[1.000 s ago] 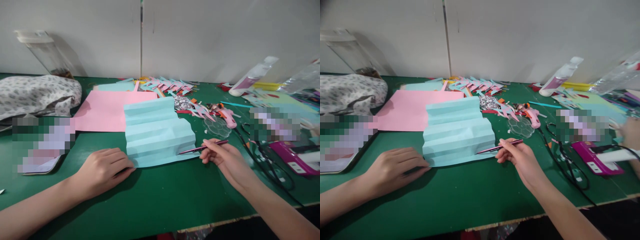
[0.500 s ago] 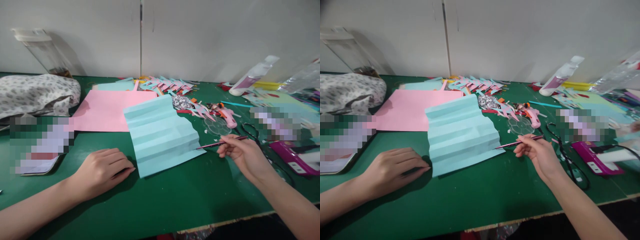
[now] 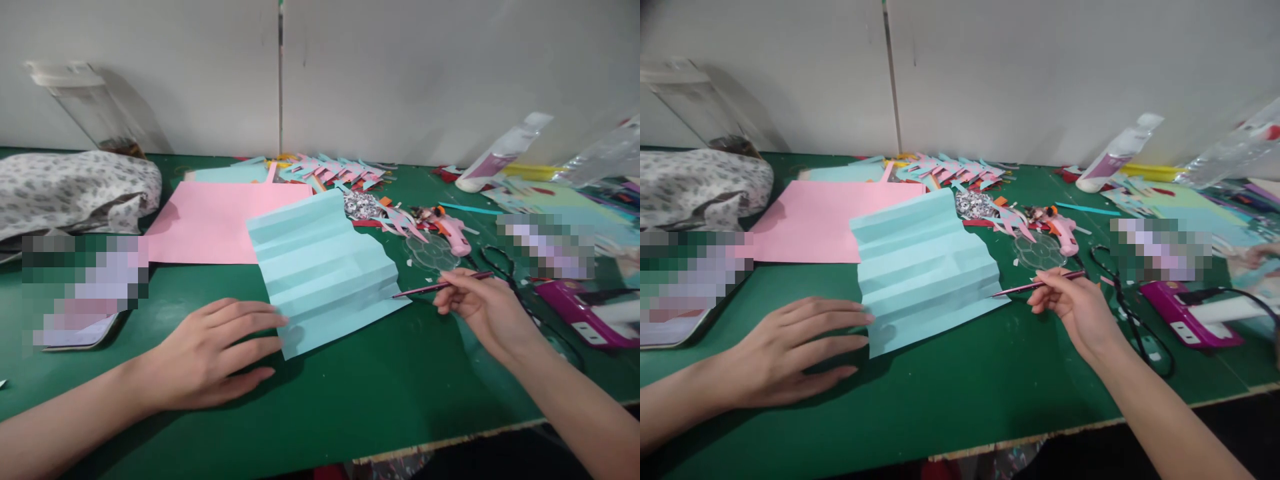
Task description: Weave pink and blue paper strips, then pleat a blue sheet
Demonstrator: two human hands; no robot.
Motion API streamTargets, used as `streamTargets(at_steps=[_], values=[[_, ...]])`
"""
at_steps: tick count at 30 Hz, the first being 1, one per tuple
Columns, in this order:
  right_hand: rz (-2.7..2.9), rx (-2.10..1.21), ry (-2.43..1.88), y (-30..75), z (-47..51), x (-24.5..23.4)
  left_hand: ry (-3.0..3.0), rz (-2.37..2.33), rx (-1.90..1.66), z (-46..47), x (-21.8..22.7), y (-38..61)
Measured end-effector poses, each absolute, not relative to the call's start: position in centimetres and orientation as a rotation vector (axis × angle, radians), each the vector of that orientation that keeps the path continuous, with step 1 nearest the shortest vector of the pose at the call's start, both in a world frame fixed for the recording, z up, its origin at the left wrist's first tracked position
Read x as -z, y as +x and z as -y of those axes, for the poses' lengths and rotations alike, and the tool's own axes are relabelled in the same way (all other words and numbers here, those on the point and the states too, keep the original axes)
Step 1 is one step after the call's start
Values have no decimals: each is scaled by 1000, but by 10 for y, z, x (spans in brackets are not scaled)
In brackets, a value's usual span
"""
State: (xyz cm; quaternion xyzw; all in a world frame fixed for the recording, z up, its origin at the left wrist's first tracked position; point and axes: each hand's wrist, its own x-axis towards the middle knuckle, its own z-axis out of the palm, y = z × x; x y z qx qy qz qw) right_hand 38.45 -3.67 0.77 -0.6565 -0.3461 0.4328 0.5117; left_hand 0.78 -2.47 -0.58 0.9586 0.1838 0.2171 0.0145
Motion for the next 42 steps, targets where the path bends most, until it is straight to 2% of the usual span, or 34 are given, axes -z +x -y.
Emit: streamTargets(at_steps=[6, 14, 29, 42], values=[[829, -1066, -1573, 383, 38, -8, 3048, -394, -262, 24, 0, 8], [819, -1116, -1565, 370, 45, -12, 3034, -473, -518, 21, 2, 4], [841, -1160, -1579, 378, 44, -10, 3002, -464, -513, 21, 4, 4], [809, -1053, -1560, 405, 40, -10, 2997, -464, -524, 22, 3, 4]])
